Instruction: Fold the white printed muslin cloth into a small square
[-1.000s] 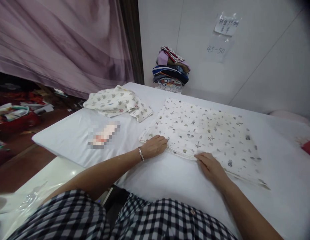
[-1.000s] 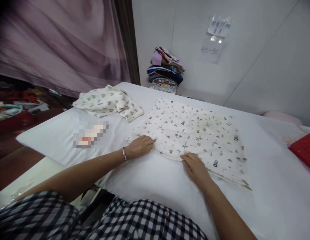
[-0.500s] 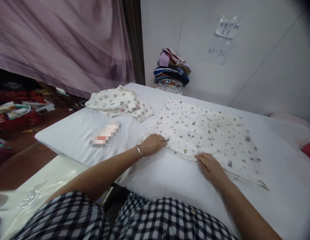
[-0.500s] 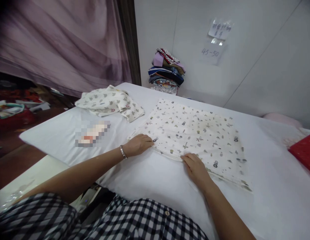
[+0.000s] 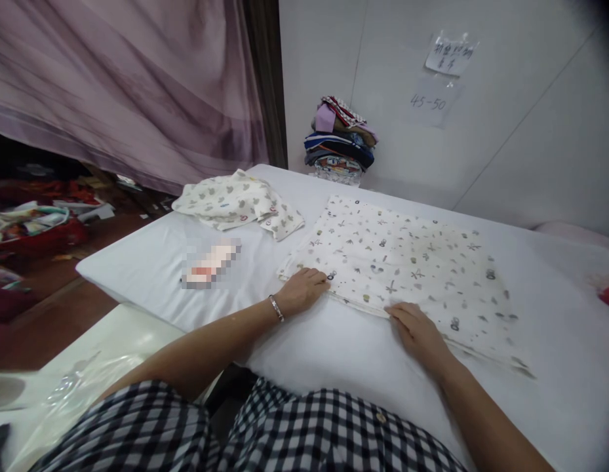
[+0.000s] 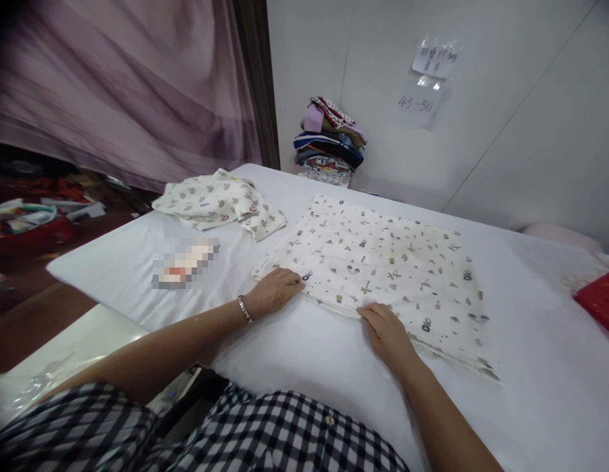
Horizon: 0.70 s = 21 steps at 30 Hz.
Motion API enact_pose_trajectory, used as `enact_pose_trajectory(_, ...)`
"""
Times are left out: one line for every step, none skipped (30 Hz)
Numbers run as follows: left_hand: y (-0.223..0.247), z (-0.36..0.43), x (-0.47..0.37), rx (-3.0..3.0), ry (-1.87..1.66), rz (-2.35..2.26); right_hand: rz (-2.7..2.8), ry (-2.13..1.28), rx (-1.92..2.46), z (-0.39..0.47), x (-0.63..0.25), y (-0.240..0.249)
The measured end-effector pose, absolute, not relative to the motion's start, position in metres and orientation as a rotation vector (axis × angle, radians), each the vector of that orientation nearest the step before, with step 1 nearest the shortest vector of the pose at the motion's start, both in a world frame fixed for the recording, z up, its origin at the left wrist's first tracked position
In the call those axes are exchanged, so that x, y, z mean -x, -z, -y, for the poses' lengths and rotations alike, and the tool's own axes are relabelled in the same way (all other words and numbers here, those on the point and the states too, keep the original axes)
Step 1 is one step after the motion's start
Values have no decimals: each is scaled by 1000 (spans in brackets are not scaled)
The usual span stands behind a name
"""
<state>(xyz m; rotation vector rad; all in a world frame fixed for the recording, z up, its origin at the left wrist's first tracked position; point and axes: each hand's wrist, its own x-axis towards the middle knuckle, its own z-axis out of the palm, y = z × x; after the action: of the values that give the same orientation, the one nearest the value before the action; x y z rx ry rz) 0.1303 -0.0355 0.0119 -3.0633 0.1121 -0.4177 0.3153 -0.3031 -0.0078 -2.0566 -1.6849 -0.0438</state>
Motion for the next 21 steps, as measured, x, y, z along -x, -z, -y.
enact_pose_trajectory(-13,37,-130,3068,405,-93,1682,42,2059,303,-316,8)
enact_pose_trajectory(-15,39,-130,3079,386,-82,1680,39,2061,303,-316,8)
enact_pose_trajectory(-17,39,-130,3095,363,-82,1678,35,2065,303,-316,8)
enact_pose_trajectory(-18,40,-130,3111,340,-90,1676,30,2068,303,-316,8)
enact_pose_trajectory(-20,39,-130,3124,320,-98,1673,23,2071,303,-315,8)
enact_pose_trajectory(-20,38,-130,3130,305,-102,1671,14,2073,303,-315,7)
enact_pose_trajectory(-21,37,-131,3130,293,-101,1668,4,2072,303,-315,7)
enact_pose_trajectory(-21,36,-132,3127,283,-99,1662,-3,2069,304,-315,7)
enact_pose_trajectory(-21,35,-133,3122,273,-97,1653,-8,2063,304,-315,7)
enact_pose_trajectory(-20,33,-134,3118,264,-99,1639,-9,2055,304,-315,8)
enact_pose_trajectory(-20,33,-135,3114,253,-105,1619,-10,2048,304,-315,9)
enact_pose_trajectory(-20,32,-136,3110,244,-112,1597,-12,2042,304,-316,10)
enact_pose_trajectory(-20,32,-137,3106,238,-120,1573,-16,2039,304,-316,11)
enact_pose_trajectory(-20,33,-137,3101,237,-126,1551,-21,2039,304,-317,11)
enact_pose_trajectory(-20,34,-138,3094,240,-128,1534,-28,2041,304,-317,12)
enact_pose_trajectory(-21,35,-138,3084,246,-126,1522,-34,2043,304,-317,12)
enact_pose_trajectory(-21,37,-138,3073,253,-120,1518,-41,2043,303,-317,12)
enact_pose_trajectory(-20,38,-138,3061,260,-115,1518,-46,2041,303,-317,11)
enact_pose_trajectory(-19,40,-138,3049,271,-107,1521,-55,2038,303,-317,11)
enact_pose_trajectory(-18,41,-139,3037,289,-101,1524,-61,2036,302,-317,10)
enact_pose_trajectory(-17,41,-139,3025,312,-96,1525,-66,2035,302,-317,10)
